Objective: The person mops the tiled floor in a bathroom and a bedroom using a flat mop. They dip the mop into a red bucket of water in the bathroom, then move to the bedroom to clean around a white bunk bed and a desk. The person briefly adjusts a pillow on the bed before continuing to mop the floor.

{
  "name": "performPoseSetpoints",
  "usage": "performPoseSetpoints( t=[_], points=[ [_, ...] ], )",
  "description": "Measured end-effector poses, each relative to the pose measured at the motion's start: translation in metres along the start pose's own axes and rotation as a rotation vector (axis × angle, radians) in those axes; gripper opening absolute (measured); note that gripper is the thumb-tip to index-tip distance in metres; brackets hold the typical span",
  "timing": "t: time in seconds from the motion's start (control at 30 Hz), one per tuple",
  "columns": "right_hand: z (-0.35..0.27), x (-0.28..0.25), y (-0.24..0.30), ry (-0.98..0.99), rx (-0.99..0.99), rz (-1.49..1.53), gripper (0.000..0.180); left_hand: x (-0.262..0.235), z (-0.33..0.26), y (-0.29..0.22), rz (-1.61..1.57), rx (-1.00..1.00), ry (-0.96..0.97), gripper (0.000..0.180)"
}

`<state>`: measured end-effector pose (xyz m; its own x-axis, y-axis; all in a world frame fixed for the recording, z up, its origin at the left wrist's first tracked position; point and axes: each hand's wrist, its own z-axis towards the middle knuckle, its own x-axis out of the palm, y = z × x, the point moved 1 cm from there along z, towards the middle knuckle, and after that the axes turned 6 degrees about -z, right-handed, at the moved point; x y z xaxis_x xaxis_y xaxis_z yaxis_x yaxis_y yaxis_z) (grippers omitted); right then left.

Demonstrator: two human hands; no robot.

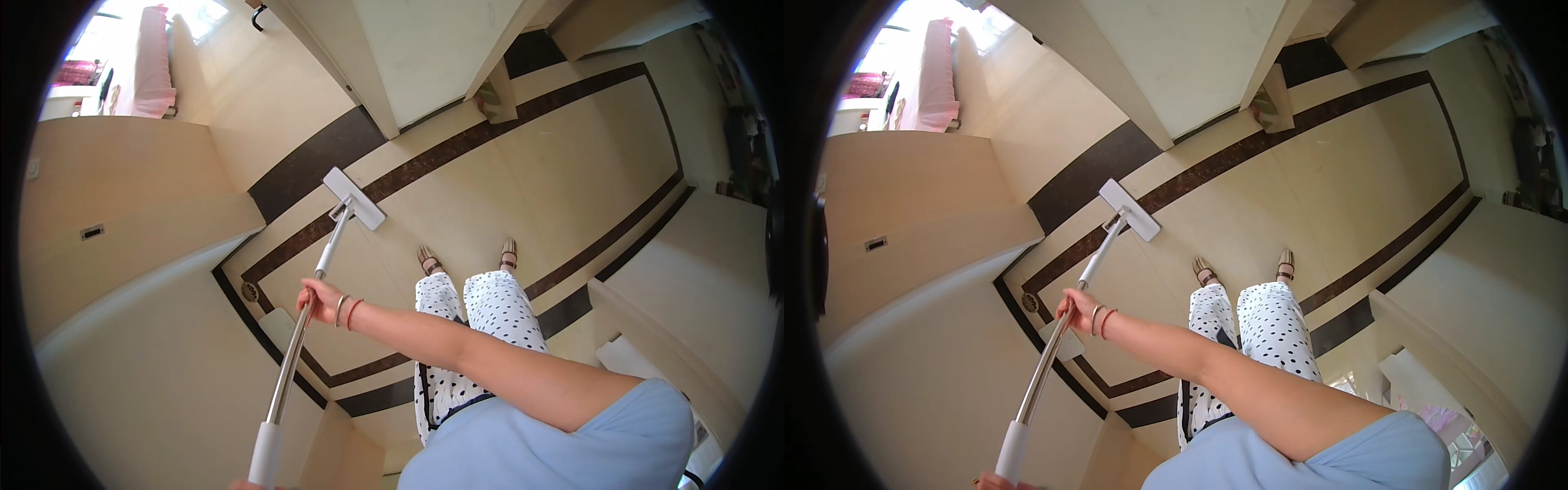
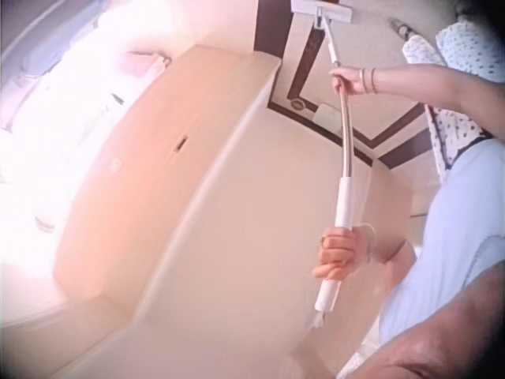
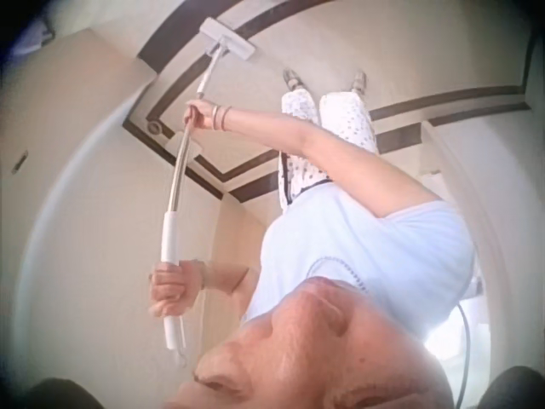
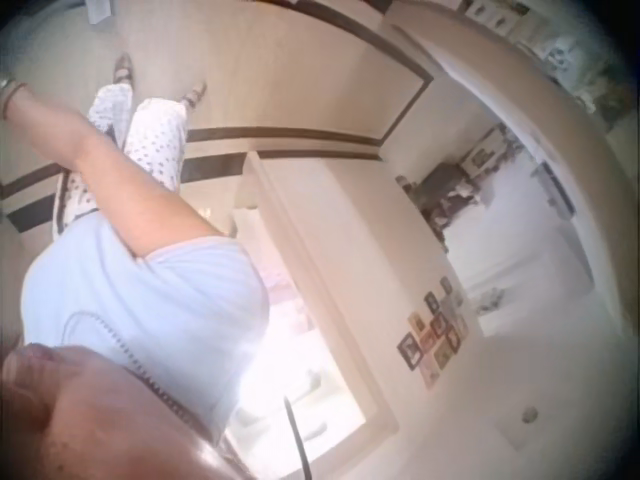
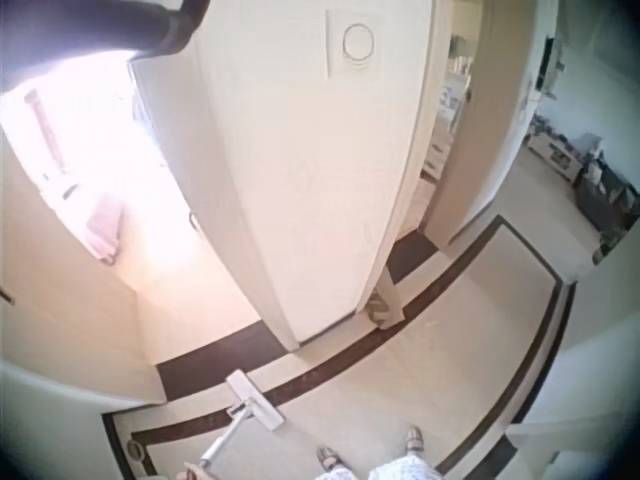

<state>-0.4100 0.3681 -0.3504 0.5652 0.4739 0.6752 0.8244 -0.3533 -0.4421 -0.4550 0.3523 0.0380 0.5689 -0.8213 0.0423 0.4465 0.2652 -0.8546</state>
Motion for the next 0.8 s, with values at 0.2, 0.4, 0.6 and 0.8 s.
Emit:
performPoseSetpoints(
  t=[0.2,0.4,0.6,0.8],
  points=[
    [-0.029,0.003,0.037,0.066,0.101,0.227,0.031,0.033,0.018,0.025,-0.06,0.007,0.306,0.024],
    [-0.108,-0.021,0.101,0.092,-0.063,0.181,0.033,0.078,0.016,0.027,-0.242,-0.018,0.24,0.023],
    [-0.223,-0.079,0.196,0.008,-0.313,0.053,0.033,0.175,-0.03,0.048,-0.4,-0.042,0.165,0.024],
    [-0.312,-0.141,0.273,0.001,-0.363,0.099,0.028,0.273,-0.077,0.042,-0.388,-0.106,0.277,0.024]
  ],
)
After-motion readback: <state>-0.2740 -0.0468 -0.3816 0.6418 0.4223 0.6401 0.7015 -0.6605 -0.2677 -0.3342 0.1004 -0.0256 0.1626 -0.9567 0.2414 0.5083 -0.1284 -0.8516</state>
